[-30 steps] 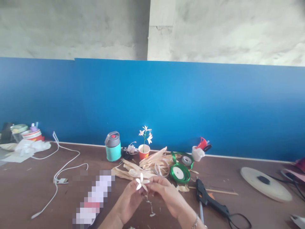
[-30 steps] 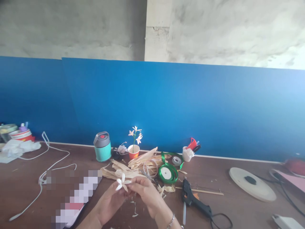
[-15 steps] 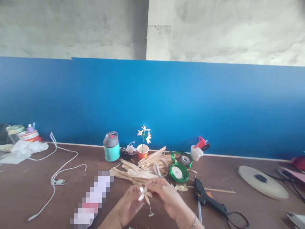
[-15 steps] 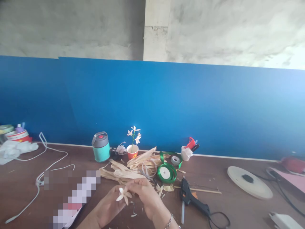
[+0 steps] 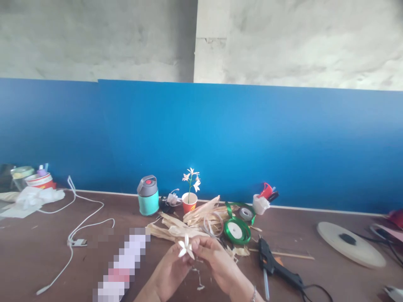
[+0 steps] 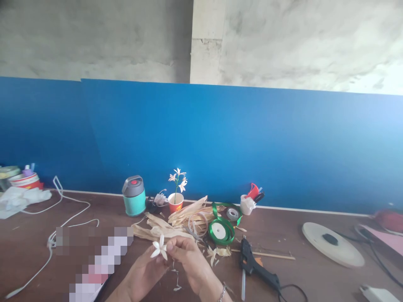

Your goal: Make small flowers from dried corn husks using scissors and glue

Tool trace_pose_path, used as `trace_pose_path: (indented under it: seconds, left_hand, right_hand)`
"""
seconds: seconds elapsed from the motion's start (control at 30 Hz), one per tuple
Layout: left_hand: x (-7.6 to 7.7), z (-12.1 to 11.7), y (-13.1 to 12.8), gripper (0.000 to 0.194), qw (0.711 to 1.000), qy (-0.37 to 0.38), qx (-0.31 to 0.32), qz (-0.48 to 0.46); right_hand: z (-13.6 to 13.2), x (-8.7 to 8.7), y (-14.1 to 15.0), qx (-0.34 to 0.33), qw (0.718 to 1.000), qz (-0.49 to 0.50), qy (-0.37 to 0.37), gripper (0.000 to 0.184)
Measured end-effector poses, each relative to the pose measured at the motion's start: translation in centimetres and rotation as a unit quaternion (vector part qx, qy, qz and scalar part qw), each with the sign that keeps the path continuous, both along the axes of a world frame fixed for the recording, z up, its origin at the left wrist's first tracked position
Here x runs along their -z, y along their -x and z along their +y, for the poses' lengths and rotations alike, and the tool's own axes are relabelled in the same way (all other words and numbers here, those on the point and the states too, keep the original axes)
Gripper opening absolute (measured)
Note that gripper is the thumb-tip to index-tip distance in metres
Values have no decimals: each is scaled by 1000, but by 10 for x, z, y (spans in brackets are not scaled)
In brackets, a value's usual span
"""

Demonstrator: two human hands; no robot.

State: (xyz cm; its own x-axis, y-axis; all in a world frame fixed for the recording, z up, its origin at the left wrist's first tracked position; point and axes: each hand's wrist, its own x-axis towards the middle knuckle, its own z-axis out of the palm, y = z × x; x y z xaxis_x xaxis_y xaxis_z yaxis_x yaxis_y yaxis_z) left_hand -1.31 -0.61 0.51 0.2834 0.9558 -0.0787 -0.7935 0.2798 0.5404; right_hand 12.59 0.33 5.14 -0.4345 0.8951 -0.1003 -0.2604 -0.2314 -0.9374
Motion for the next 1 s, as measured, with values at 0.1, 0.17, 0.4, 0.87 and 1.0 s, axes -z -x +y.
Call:
trace_pose_path:
  seconds: [0.1,0.17,0.4,0.87,1.0]
  left_hand:
    - [3,5,0,20,999,19,-23,-11]
    - [3,7,0,21,999,13,-51,3]
    - [-1,8,-1,30,979,-58,-112,162]
    - [-4,6,-2,28,978,-47,-107,175]
    - [-5,7,-2,30,982,-52,-66,167]
  right_hand:
    - [3,3,0,119,992,-50,7,34]
    - [5,4,-1,201,977,-68,-20,32]
    - [2,7,1,19,984,-130,116,35]
    - [4,14,11,91,981,-15,173,26]
    - [5,12,8,138,986,-23,89,22]
